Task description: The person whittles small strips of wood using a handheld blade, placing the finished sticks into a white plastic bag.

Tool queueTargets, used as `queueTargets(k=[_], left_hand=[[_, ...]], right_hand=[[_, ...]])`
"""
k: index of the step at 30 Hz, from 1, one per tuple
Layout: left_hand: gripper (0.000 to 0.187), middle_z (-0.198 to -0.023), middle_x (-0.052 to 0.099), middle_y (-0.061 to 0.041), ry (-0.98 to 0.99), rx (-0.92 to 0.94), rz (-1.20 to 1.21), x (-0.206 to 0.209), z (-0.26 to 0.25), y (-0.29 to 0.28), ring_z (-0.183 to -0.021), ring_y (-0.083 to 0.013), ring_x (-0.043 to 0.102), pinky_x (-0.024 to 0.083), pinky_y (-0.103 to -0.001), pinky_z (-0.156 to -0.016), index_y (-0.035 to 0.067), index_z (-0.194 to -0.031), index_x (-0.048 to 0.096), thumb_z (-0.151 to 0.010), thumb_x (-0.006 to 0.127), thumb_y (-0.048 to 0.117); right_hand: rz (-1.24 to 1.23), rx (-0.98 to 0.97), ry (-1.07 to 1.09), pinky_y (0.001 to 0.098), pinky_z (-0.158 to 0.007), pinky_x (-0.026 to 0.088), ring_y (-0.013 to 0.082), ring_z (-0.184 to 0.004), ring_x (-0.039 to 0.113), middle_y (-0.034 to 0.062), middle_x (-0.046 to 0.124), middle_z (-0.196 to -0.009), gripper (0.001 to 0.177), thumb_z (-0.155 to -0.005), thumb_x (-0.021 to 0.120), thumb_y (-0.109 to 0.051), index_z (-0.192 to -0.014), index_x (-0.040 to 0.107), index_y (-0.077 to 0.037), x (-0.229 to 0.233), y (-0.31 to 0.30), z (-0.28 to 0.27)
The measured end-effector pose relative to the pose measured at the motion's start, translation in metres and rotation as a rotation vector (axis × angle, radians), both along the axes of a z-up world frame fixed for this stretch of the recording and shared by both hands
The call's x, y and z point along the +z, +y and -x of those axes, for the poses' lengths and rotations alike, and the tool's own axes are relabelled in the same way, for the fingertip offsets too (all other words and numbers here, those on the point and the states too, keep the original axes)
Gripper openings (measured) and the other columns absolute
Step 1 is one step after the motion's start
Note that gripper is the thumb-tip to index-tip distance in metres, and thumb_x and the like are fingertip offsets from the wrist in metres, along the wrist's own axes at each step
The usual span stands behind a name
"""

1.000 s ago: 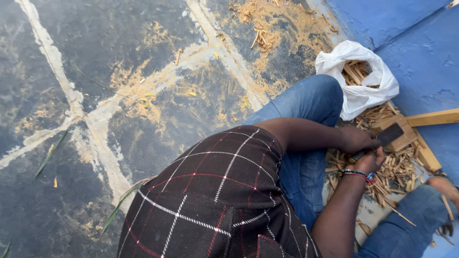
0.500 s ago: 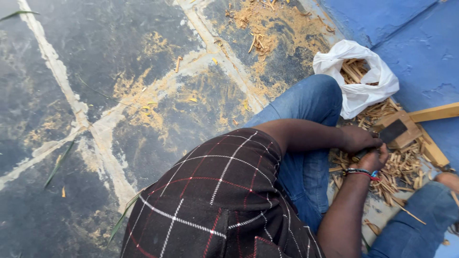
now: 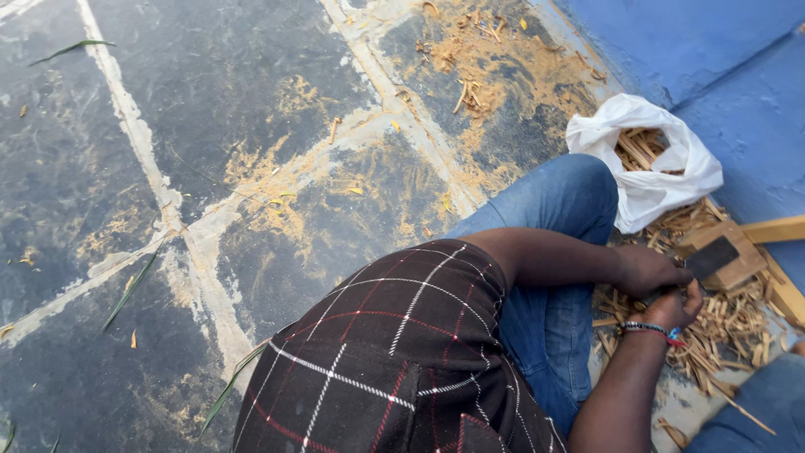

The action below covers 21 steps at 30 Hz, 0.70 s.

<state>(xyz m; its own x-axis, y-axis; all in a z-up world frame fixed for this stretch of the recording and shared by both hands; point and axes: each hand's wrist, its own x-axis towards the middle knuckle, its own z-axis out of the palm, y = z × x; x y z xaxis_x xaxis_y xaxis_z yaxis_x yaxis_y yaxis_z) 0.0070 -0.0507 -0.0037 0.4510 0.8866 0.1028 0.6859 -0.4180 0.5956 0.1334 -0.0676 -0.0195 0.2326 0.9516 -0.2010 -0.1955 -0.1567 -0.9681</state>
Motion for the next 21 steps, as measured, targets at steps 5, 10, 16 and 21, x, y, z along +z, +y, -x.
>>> queueTargets(k=[5,10,16,21], left_hand=[[0.059,-0.12,0.071,-0.01,0.015,-0.012,-0.001,-0.003,-0.001,0.003,-0.11,-0.03,0.072,0.057,-0.044,-0.09,0.018,-0.141,0.049,-0.086,0.066,0.029],[0.058,-0.117,0.073,-0.01,-0.039,0.001,-0.013,-0.006,0.001,0.005,-0.105,-0.0299,0.074,0.058,-0.045,-0.087,0.02,-0.141,0.049,-0.086,0.066,0.03],[0.056,-0.117,0.074,-0.01,-0.023,0.012,-0.046,-0.011,-0.007,0.005,-0.106,-0.0315,0.074,0.059,-0.046,-0.086,0.02,-0.139,0.052,-0.086,0.066,0.031],[0.05,-0.118,0.072,-0.011,-0.003,0.008,-0.077,-0.016,0.0,0.007,-0.105,-0.0329,0.073,0.058,-0.047,-0.085,0.018,-0.134,0.054,-0.087,0.064,0.033]], right_hand=[[-0.01,0.008,0.002,0.042,-0.103,0.064,0.0256,-0.123,0.069,0.0151,0.065,-0.138,0.035,-0.101,0.069,-0.005,-0.132,0.058,-0.016,0.003,-0.002,0.002],[0.009,0.001,0.034,0.0422,-0.102,0.064,0.0255,-0.12,0.071,0.0145,0.067,-0.136,0.037,-0.099,0.069,-0.005,-0.132,0.058,-0.017,0.004,-0.002,0.005],[-0.061,0.036,0.028,0.0429,-0.104,0.063,0.0257,-0.122,0.07,0.0158,0.066,-0.137,0.033,-0.101,0.07,-0.006,-0.131,0.059,-0.016,0.006,-0.004,-0.001],[0.037,-0.017,-0.034,0.0409,-0.103,0.061,0.0238,-0.122,0.068,0.0122,0.066,-0.134,0.028,-0.101,0.068,-0.014,-0.128,0.06,-0.018,-0.001,0.006,0.004]])
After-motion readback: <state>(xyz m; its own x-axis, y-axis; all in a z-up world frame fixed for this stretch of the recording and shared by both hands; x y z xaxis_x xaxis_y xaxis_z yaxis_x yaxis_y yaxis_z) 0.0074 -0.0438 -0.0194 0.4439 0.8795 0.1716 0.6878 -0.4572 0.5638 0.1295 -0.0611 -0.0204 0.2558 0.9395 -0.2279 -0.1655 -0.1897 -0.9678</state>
